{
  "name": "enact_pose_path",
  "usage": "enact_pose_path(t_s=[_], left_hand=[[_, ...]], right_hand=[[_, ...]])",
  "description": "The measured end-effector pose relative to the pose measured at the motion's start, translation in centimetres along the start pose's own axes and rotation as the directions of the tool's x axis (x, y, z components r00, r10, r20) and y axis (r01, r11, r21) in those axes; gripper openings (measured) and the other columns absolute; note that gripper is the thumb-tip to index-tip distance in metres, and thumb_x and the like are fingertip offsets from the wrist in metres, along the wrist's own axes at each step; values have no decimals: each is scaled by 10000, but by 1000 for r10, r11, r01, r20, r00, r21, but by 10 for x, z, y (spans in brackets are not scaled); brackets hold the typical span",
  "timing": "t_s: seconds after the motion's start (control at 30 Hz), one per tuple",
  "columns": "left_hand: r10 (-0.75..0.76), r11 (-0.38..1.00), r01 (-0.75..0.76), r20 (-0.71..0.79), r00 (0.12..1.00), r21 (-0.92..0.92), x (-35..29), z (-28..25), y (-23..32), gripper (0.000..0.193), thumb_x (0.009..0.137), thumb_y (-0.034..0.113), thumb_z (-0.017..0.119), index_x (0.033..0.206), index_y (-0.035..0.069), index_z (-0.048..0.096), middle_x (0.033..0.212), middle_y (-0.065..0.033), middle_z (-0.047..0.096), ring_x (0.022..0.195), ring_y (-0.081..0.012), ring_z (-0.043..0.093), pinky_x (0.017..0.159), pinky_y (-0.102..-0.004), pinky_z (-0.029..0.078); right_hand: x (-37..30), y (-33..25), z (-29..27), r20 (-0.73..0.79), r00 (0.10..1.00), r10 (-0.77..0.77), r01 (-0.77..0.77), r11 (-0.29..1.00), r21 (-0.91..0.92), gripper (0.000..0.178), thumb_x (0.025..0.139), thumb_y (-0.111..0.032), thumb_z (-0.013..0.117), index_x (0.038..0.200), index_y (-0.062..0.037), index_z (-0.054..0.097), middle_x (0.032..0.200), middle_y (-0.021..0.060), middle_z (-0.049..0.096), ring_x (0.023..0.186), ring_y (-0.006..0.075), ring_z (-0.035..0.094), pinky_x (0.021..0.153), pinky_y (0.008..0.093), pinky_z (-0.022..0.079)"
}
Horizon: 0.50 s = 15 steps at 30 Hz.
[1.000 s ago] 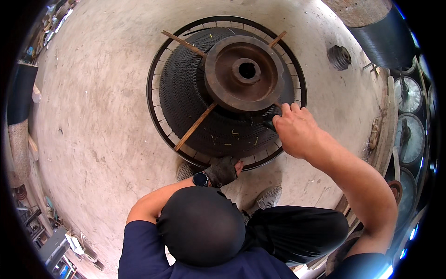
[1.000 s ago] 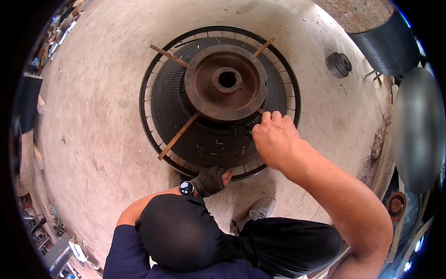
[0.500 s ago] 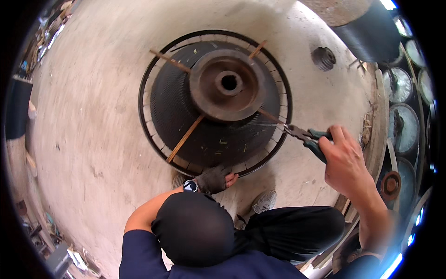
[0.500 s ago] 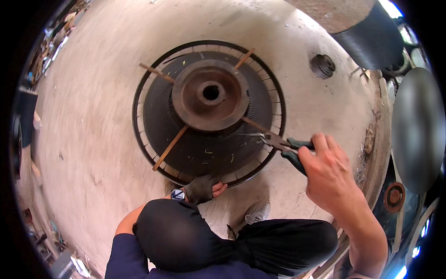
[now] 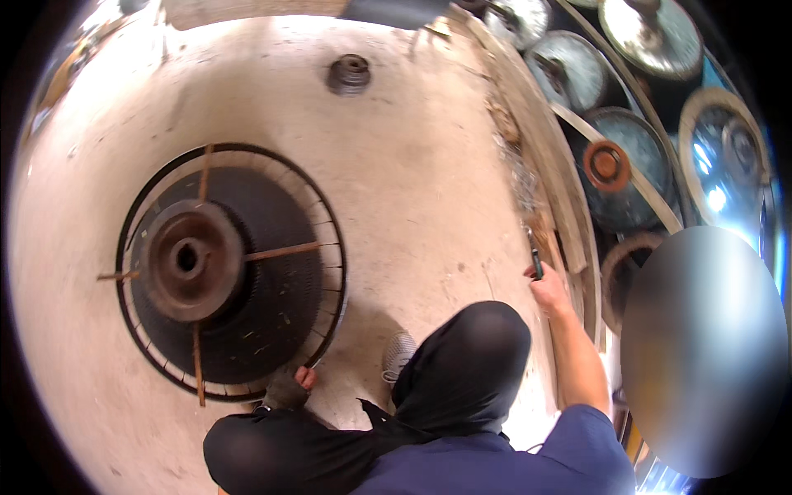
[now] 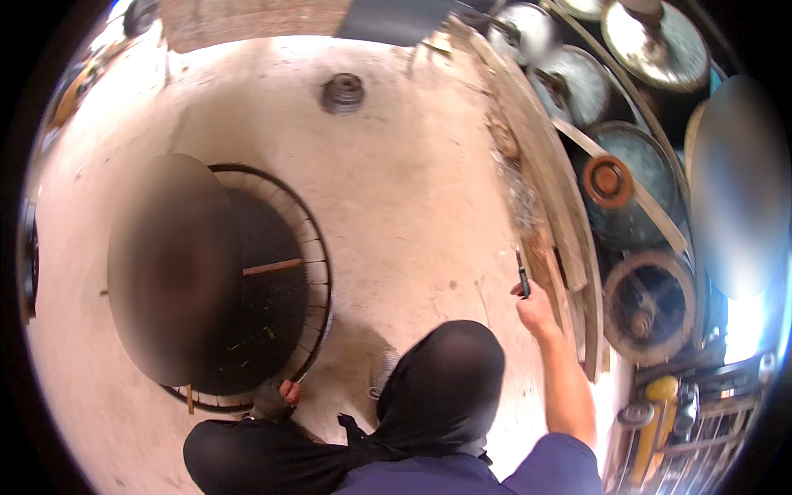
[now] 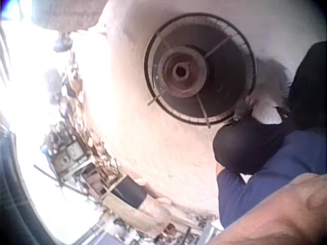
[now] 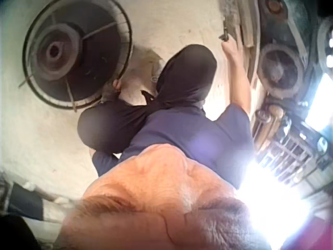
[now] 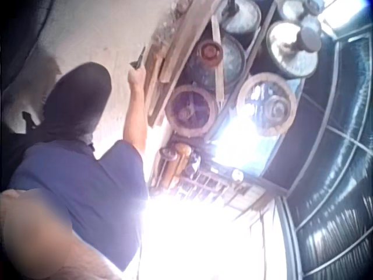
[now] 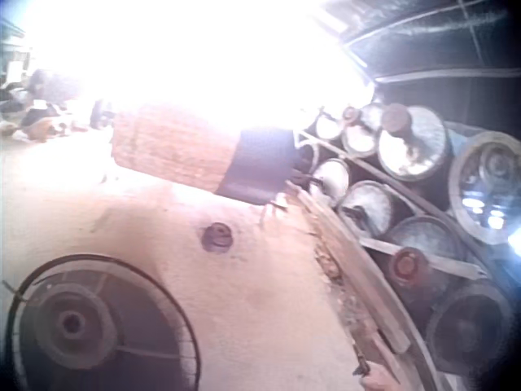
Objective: The person works on a large drum assembly, first using pliers to remove a metal strip from the rim and then using a hammer to drive nails into the edge of a large cylindrical object. The person handles wooden sticks, a metal strip, and a hammer during the process.
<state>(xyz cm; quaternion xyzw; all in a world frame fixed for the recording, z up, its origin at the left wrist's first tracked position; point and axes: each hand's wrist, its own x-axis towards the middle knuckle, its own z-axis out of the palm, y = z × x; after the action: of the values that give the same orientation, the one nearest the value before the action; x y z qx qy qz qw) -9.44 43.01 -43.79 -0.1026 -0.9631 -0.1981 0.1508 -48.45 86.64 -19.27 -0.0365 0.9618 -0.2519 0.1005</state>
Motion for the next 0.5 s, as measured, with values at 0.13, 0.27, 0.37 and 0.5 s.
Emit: enact_pose_path(t_s=[0.13, 0.27, 0.37, 0.5], left_hand=[[-130, 991, 131, 94, 987, -2, -23, 22, -6, 264, 724, 157, 684, 978, 124, 621, 815, -83, 541, 742, -333, 588, 586, -489, 463], [-166, 984, 158, 97, 981, 82, -13, 10, 0, 252, 763, 155, 672, 1005, 107, 622, 819, -102, 536, 751, -344, 586, 599, -496, 464], [-40, 998, 44, -102, 994, 36, -43, 41, -11, 247, 774, 152, 665, 1011, 96, 629, 854, -117, 562, 757, -346, 586, 634, -485, 479], [-141, 988, 144, 40, 989, -64, -76, 87, -12, 237, 795, 162, 630, 1027, 114, 627, 920, -98, 602, 807, -339, 602, 678, -465, 493]], right_hand=[[-31, 142, 49, 167, 848, 503, -513, 858, 23, 431, 749, -32, 509, 1115, -109, 722, 866, 54, 643, 836, 221, 601, 733, 358, 480], [-83, 147, 120, 562, 566, 604, -732, 681, 6, 437, 732, -76, 560, 1141, -111, 709, 978, 104, 675, 945, 274, 632, 801, 405, 498], [-81, 136, 140, 640, 602, 478, -568, 819, -77, 454, 715, -78, 567, 1146, -110, 705, 1009, 125, 670, 980, 293, 627, 835, 411, 493], [-29, 107, 189, 706, 694, 142, -125, 989, -75, 478, 693, -81, 577, 1154, -108, 699, 1050, 154, 663, 1027, 319, 622, 880, 418, 486]])
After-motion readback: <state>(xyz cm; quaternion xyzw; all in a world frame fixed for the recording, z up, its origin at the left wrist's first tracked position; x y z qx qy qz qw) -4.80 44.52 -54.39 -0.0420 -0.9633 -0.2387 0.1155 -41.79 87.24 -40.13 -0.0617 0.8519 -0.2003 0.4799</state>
